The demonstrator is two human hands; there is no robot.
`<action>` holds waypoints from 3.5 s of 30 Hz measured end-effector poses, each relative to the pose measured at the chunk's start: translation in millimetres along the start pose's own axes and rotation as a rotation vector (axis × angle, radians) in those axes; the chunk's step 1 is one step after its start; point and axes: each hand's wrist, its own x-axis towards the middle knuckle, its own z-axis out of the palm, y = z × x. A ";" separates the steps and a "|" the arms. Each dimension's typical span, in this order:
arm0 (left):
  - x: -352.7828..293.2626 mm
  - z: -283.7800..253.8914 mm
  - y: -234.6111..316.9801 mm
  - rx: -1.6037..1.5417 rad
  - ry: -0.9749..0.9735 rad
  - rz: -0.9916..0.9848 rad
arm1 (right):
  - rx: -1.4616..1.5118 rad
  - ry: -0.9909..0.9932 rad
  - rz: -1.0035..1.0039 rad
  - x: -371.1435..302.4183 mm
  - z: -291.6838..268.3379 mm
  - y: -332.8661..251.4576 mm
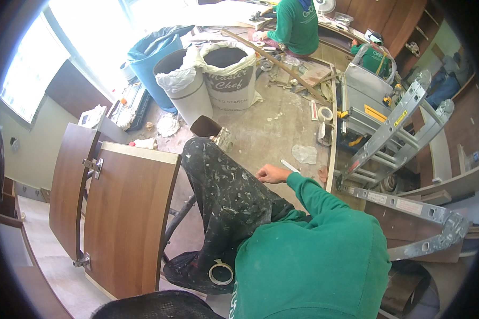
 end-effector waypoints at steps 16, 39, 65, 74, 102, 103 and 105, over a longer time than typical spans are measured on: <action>85.7 -11.6 -28.7 0.033 0.003 -0.301 | 0.957 0.047 -0.491 -46.3 1.0 -247.4; 147.3 0.3 -40.6 0.090 -0.349 -0.424 | 0.997 0.015 -0.514 15.0 106.7 -304.2; -168.1 43.4 1.5 -0.504 -0.343 -0.308 | 0.777 -0.214 -0.533 176.2 -55.3 -397.2; -191.0 50.7 -13.9 -0.556 -0.476 -0.287 | 0.623 -0.272 -0.559 225.8 -6.6 -507.1; -166.8 107.3 -44.7 -0.567 -0.543 -0.484 | -0.519 -0.159 -0.615 377.0 94.1 -620.6; -168.4 109.1 -49.1 -0.594 -0.550 -0.468 | -0.600 -0.088 -0.650 382.3 93.2 -619.3; -168.5 109.2 -54.1 -0.600 -0.570 -0.473 | -0.756 0.056 -0.724 392.8 90.1 -616.9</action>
